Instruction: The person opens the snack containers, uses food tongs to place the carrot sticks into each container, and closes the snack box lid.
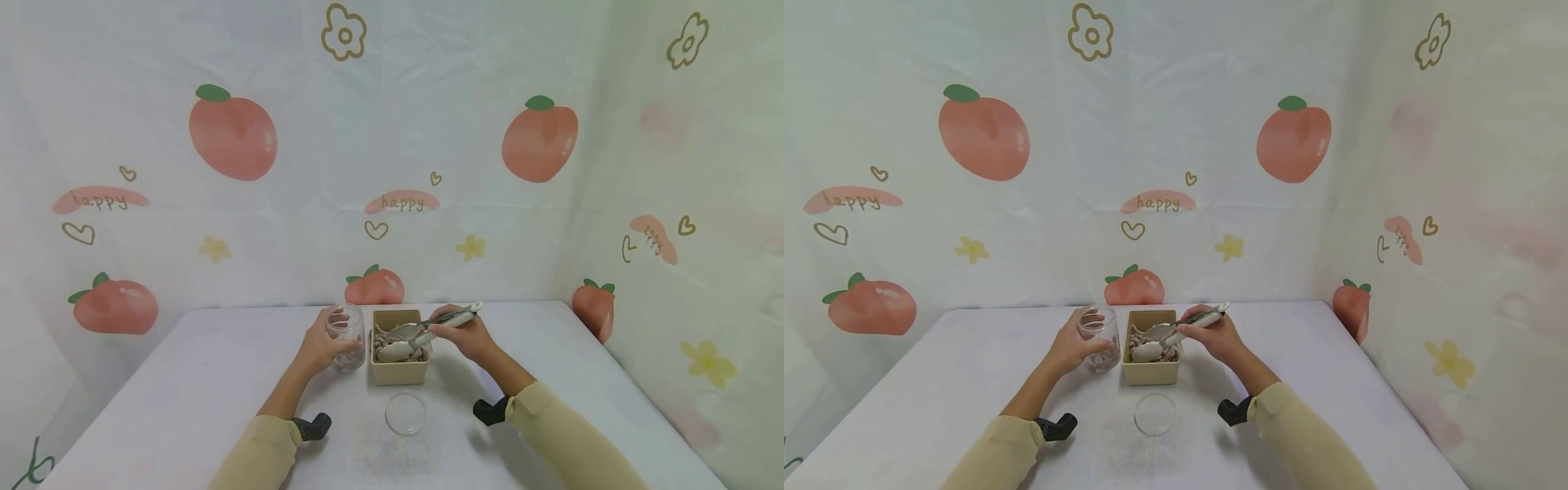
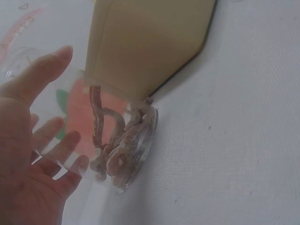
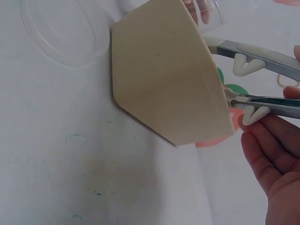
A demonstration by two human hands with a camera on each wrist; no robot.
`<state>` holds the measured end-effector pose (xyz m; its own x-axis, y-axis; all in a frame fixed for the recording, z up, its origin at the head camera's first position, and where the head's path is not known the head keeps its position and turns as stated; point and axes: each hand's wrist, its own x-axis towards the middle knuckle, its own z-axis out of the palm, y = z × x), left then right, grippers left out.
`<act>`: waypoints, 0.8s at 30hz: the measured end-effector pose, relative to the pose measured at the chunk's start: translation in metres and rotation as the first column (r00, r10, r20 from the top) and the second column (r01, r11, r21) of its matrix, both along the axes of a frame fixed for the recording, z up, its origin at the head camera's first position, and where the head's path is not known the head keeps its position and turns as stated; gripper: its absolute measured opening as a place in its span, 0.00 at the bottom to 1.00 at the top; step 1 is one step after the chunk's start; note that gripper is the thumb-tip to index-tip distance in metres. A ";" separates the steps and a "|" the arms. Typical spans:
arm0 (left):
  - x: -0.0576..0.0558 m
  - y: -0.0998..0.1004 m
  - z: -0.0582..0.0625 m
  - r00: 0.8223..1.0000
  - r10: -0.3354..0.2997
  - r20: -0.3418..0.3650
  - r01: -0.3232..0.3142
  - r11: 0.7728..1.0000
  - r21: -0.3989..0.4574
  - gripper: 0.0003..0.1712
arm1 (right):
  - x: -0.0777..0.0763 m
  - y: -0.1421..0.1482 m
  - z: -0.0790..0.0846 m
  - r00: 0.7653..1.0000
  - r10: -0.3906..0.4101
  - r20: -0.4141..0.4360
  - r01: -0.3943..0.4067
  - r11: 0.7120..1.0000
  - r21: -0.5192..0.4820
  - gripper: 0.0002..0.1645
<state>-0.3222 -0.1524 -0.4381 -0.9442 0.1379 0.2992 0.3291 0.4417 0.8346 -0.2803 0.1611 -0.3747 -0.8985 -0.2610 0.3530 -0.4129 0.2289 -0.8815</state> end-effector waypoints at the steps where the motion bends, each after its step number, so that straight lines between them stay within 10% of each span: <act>1: 0.000 0.000 0.000 1.000 0.001 0.001 -0.001 1.000 -0.002 0.49 | 0.000 0.000 0.000 1.000 -0.008 0.006 0.008 1.000 -0.005 0.14; 24: 0.001 0.000 0.002 1.000 0.008 0.023 -0.008 1.000 -0.002 0.50 | 0.003 -0.003 -0.003 0.996 -0.076 -0.056 0.070 0.992 -0.104 0.08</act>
